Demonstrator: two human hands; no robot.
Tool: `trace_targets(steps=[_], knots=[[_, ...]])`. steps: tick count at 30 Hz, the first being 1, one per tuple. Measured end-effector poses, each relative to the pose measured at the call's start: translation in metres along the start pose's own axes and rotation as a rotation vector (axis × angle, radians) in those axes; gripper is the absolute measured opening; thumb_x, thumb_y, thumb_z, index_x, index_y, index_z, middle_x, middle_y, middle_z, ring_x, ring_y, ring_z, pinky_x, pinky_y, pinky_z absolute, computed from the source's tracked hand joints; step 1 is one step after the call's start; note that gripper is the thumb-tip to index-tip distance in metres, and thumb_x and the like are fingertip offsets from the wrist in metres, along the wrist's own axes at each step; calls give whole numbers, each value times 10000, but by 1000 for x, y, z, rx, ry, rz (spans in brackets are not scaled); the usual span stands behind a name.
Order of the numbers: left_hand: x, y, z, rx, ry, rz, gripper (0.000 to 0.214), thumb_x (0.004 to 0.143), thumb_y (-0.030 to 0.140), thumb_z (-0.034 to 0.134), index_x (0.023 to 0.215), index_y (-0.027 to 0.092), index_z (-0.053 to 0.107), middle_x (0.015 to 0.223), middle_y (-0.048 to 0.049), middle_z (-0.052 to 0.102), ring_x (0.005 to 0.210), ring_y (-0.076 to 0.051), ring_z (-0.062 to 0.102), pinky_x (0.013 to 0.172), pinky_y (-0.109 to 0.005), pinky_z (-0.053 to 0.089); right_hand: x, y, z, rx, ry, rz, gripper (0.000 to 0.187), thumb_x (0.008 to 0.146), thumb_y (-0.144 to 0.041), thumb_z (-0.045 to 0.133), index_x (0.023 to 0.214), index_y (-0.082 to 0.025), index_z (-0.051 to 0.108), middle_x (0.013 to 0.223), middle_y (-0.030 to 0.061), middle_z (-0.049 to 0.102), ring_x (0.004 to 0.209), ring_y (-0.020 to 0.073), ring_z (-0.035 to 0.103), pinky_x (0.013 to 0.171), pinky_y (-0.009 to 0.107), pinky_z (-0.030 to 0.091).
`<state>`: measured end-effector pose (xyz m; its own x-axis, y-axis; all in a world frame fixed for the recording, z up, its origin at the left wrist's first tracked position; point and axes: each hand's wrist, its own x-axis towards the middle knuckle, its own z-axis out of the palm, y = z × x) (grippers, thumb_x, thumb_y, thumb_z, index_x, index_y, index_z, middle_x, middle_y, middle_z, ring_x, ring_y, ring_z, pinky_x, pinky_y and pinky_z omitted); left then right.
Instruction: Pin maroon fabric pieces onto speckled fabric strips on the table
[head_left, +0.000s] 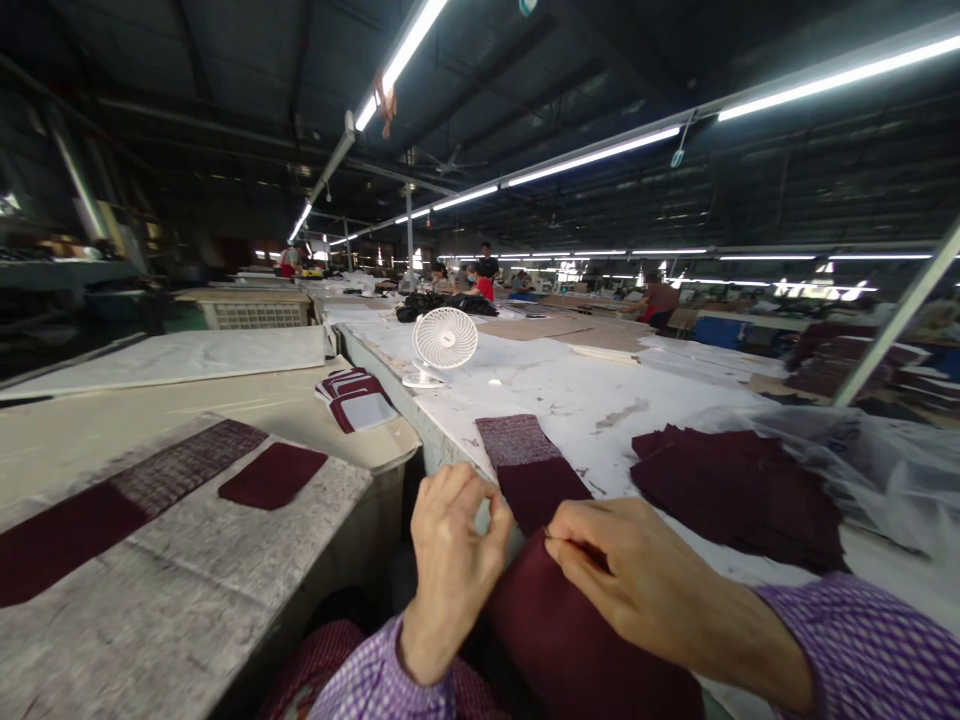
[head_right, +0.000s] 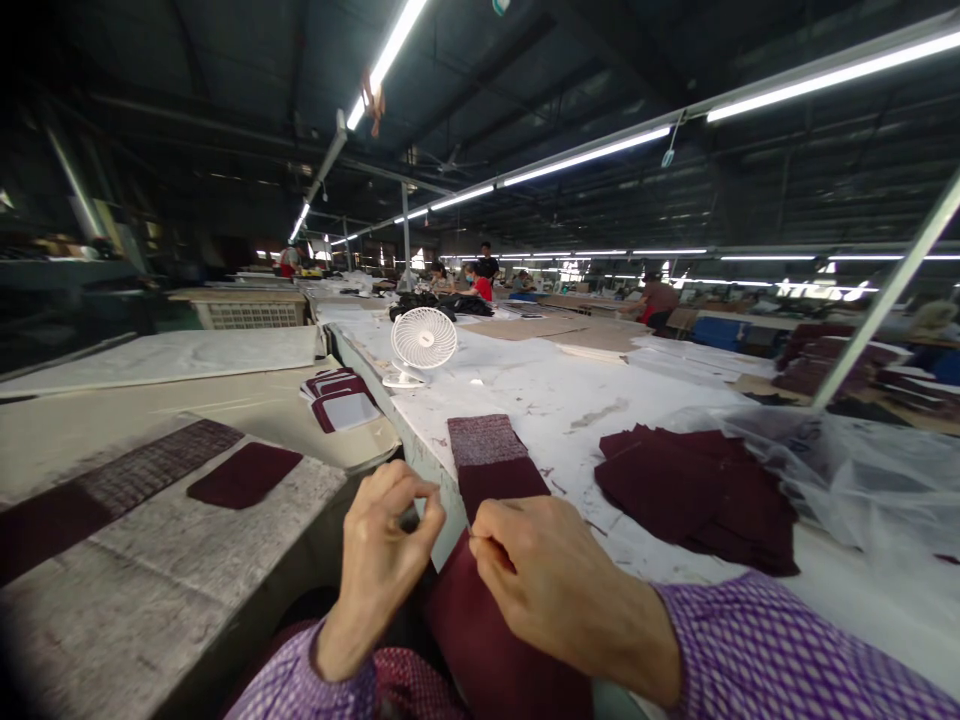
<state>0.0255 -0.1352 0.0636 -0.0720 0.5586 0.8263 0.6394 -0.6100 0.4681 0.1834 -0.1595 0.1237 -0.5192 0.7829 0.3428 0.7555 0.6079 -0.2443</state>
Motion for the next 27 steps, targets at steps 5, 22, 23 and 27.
trace_targets(steps=[5, 22, 23, 27], knots=[[8, -2, -16, -334, -161, -84, 126, 799, 137, 530, 700, 169, 602, 694, -5, 563, 668, -124, 530, 637, -238, 432, 10, 6, -8, 218, -16, 155, 208, 806, -229, 477, 607, -174, 485, 527, -42, 470, 490, 82, 391, 476, 211, 284], [-3, 18, -18, -505, -220, -231, 70, 816, 168, 557, 829, 169, 626, 749, -5, 593, 625, -90, 512, 583, -193, 404, 7, 3, -6, 419, -55, 161, 154, 838, -278, 475, 783, -170, 569, 643, -13, 559, 579, 105, 473, 525, 219, 357], [-2, 17, -18, -557, -241, -302, 64, 813, 197, 570, 803, 167, 626, 684, 9, 567, 572, -78, 473, 544, -187, 381, 7, 2, -7, 428, -65, 158, 160, 840, -285, 476, 783, -169, 570, 642, -13, 556, 579, 105, 468, 525, 220, 356], [2, 17, -22, -904, -320, -567, 142, 748, 279, 662, 752, 149, 605, 562, 47, 475, 488, -48, 367, 467, -165, 305, 7, -1, -12, 529, -124, 161, 169, 827, -306, 508, 766, -160, 567, 650, -11, 544, 592, 101, 453, 538, 218, 358]])
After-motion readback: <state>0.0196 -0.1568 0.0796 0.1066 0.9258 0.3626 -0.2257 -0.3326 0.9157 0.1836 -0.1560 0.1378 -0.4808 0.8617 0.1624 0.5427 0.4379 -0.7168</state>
